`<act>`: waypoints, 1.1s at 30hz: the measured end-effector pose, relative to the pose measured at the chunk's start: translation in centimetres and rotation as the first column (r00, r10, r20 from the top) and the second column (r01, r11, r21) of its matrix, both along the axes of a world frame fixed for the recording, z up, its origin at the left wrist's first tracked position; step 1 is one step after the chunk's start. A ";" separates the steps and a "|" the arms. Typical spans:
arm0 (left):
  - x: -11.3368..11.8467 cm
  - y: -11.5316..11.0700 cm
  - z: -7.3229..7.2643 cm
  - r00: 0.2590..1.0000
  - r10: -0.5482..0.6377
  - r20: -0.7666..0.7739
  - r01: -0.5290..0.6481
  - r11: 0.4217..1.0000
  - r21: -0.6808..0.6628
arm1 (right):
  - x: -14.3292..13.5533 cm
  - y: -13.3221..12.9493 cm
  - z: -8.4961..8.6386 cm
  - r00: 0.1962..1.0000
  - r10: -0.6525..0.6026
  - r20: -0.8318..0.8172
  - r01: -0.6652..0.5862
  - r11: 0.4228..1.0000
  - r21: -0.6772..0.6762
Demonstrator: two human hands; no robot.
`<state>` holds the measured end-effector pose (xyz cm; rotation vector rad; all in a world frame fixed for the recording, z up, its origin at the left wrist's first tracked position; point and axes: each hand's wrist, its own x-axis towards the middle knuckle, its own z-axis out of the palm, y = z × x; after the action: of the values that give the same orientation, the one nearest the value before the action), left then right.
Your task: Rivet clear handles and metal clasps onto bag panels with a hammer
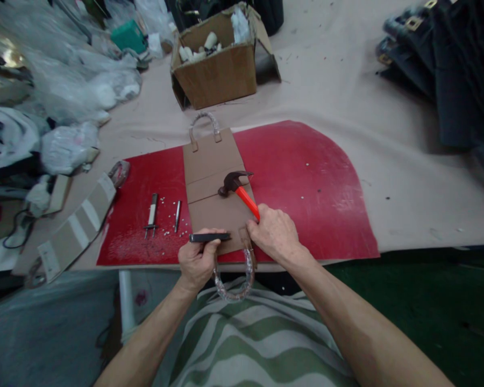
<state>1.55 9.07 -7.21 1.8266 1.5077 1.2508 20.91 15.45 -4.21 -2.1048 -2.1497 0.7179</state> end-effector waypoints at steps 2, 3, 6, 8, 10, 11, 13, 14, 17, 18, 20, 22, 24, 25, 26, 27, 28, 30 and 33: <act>-0.1 -0.1 -0.1 1.000 -0.004 -0.027 0.004 1.000 0.013 | 0.0 0.0 0.0 1.000 0.006 0.001 -0.006 1.000 -0.002; -0.1 -0.2 -0.1 0.999 0.002 -0.032 -0.001 1.000 0.014 | 0.0 -0.1 0.0 1.000 0.009 -0.001 -0.009 1.000 -0.001; -0.1 -0.2 -0.1 1.000 0.010 -0.024 -0.011 1.000 -0.017 | 0.0 -0.1 0.1 1.000 0.012 -0.006 -0.012 1.000 0.000; 0.0 0.0 0.1 1.000 0.002 -0.025 -0.003 1.000 -0.021 | -0.1 0.0 0.1 1.000 0.008 -0.002 -0.008 1.000 -0.003; 0.2 0.3 0.3 0.999 -0.006 -0.050 0.006 1.000 -0.001 | -0.1 0.0 0.1 1.000 0.001 0.002 -0.001 1.000 -0.004; 0.3 0.4 0.5 0.997 -0.016 -0.076 0.017 1.000 0.017 | 0.0 -0.1 0.1 1.000 -0.002 -0.002 0.002 1.000 -0.002; 0.5 0.7 0.7 0.989 -0.048 -0.143 0.056 0.997 0.052 | 0.0 -0.1 0.1 1.000 -0.003 -0.021 0.003 1.000 0.007; 0.6 0.8 0.7 0.982 -0.065 -0.176 0.078 0.995 0.067 | 0.0 -0.1 0.1 1.000 -0.004 -0.030 0.004 1.000 0.012; 0.5 0.9 0.7 0.970 -0.090 -0.226 0.114 0.989 0.092 | 0.0 -0.2 0.1 0.999 0.002 -0.035 -0.001 1.000 0.023; 0.5 0.9 0.7 0.968 -0.094 -0.233 0.120 0.988 0.097 | 0.0 -0.2 0.1 1.000 0.004 -0.030 -0.003 1.000 0.024; 0.4 0.8 0.5 0.964 -0.102 -0.246 0.131 0.986 0.105 | 0.1 -0.2 0.0 1.000 0.008 -0.028 -0.008 1.000 0.027; 0.3 0.8 0.3 0.958 -0.111 -0.265 0.149 0.980 0.128 | 0.2 -0.2 -0.1 0.999 0.009 -0.043 -0.008 0.999 0.043; 0.2 0.8 0.1 0.952 -0.120 -0.280 0.167 0.974 0.153 | 0.4 -0.1 -0.2 0.996 0.009 -0.088 -0.004 0.998 0.058; 0.2 0.9 0.1 0.952 -0.125 -0.281 0.174 0.972 0.158 | 0.5 -0.1 -0.2 0.992 0.008 -0.129 -0.001 0.998 0.056; 0.2 0.9 0.1 0.952 -0.132 -0.276 0.180 0.972 0.154 | 0.7 0.0 -0.2 0.982 0.007 -0.188 0.002 0.999 0.044; 0.2 1.0 0.1 0.954 -0.142 -0.265 0.184 0.973 0.139 | 0.9 0.1 -0.1 0.964 0.000 -0.265 0.005 1.000 0.018; 0.1 1.0 0.2 0.956 -0.151 -0.250 0.186 0.975 0.120 | 1.1 0.2 0.0 0.939 -0.013 -0.344 0.007 1.000 -0.016; 0.1 1.1 0.3 0.962 -0.163 -0.217 0.185 0.979 0.084 | 1.5 0.2 0.3 0.886 -0.045 -0.462 0.012 0.997 -0.075; 0.0 1.2 0.4 0.966 -0.172 -0.193 0.186 0.981 0.057 | 1.9 -0.2 0.8 0.865 -0.071 -0.497 0.031 0.996 -0.088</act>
<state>1.55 10.26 -6.84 2.1292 1.3685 1.0883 22.81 15.24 -3.39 -1.7369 -1.7974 1.2015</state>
